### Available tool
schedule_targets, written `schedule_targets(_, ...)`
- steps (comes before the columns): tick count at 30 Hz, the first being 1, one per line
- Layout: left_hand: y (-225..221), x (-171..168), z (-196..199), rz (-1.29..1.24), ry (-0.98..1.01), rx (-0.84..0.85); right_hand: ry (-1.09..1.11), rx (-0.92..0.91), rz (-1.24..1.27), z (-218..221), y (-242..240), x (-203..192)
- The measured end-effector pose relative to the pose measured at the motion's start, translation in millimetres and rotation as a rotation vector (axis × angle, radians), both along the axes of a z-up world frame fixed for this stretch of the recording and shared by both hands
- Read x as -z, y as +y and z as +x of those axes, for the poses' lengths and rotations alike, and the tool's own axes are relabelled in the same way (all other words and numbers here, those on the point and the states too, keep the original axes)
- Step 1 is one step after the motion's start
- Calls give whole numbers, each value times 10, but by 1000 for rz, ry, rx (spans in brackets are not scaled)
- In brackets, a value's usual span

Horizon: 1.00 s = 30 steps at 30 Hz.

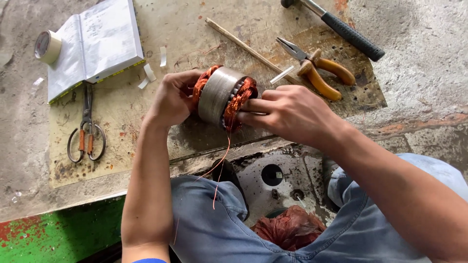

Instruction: Inserting copper wire coils into the slots of a motor stator using hands and a wooden stick.

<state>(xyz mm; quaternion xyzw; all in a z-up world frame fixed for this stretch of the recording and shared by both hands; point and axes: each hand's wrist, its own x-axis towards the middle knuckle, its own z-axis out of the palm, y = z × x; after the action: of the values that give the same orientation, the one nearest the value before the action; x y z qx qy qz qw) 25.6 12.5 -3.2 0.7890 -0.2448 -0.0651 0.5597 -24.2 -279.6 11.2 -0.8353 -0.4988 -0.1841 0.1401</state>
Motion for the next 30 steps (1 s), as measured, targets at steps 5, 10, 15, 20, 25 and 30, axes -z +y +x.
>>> schedule_targets(5,8,1,-14,-8,-3,20,-101,-50,-68,134,1,47)
schedule_targets(10,-37,-109,-1,47,-72,125,9,-44,-89,137,-5,97)
schedule_targets(15,-9,-102,20,71,-69,109,-5,-26,8,146,-19,133)
schedule_targets(20,53,-14,-8,31,-23,57,177,70,340,14,-75,352)
schedule_targets(25,-19,29,8,-87,-20,-16,562,251,604,-106,53,392)
schedule_targets(30,-60,-18,-37,-103,-24,-40,566,307,678,-180,211,374)
